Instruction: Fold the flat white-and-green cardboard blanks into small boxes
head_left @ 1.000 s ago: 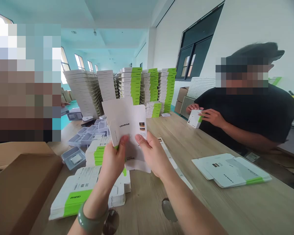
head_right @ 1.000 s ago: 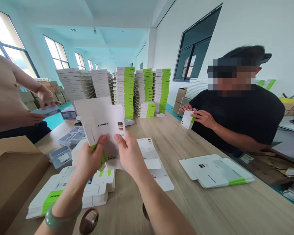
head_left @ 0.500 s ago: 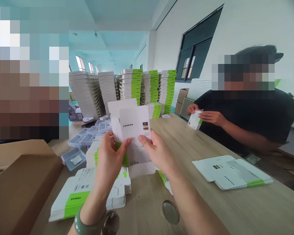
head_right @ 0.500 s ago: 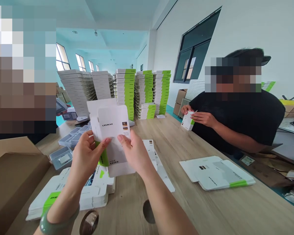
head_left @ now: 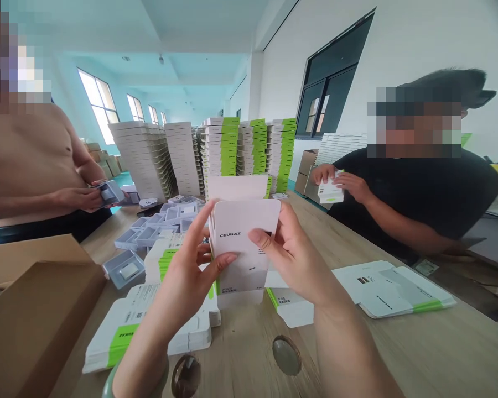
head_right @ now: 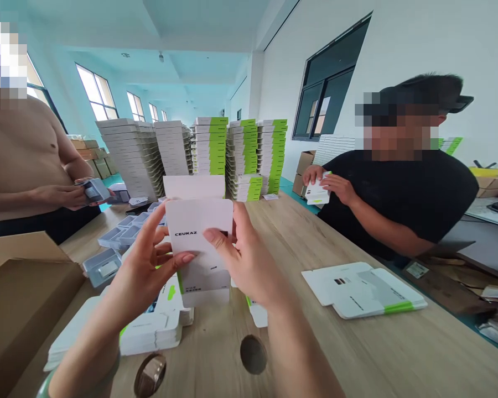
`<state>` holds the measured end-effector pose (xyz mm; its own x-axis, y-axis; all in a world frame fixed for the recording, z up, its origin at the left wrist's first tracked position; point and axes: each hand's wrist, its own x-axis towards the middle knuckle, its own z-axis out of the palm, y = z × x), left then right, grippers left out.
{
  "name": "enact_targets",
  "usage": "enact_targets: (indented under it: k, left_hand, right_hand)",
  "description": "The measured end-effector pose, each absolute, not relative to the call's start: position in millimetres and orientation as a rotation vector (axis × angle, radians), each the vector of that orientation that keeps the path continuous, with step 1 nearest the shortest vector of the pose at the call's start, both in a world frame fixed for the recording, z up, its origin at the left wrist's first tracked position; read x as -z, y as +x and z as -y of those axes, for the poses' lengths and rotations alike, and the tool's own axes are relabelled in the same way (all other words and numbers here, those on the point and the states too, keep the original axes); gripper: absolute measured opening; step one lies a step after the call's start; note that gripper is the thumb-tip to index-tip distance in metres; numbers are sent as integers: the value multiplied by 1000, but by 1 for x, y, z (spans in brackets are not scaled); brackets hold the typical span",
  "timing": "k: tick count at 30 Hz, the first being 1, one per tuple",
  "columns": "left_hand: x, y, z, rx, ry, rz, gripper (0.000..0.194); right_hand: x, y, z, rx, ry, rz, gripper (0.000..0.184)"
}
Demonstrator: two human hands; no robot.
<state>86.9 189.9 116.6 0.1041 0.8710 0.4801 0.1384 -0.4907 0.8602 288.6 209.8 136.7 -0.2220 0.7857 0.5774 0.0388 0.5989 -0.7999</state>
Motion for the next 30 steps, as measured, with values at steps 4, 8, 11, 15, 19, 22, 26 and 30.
enact_targets:
  k: [4, 8, 11, 15, 19, 22, 26, 30]
  left_hand:
    - [-115, 86, -168, -1455, 1856, -921, 59]
    - [-88, 88, -131, -1576, 1913, -1040, 39]
    - [-55, 87, -100, -1785, 1997, -1132, 34]
    - [-8, 78, -65, -1917, 2154, -1094, 38]
    - [26, 79, -38, -1940, 1940, -1311, 57]
    - [32, 87, -24, -1876, 1870, -1229, 51]
    - [30, 91, -16, -1884, 1882, -1289, 42]
    - [30, 86, -17, -1865, 1949, -1273, 41]
  right_hand:
    - [-148, 304, -180, -743, -697, 1678, 32]
    - [-134, 310, -144, -670, -638, 1727, 25]
    - [-106, 306, -115, -462, -506, 1754, 45]
    - [-60, 296, -84, -425, -393, 1617, 66]
    - [-19, 284, -64, -277, -538, 1486, 56]
    - [0, 274, -50, -196, -662, 1389, 39]
    - [-11, 280, -40, -406, -639, 1332, 37]
    - [-67, 306, -43, -708, -734, 1464, 25]
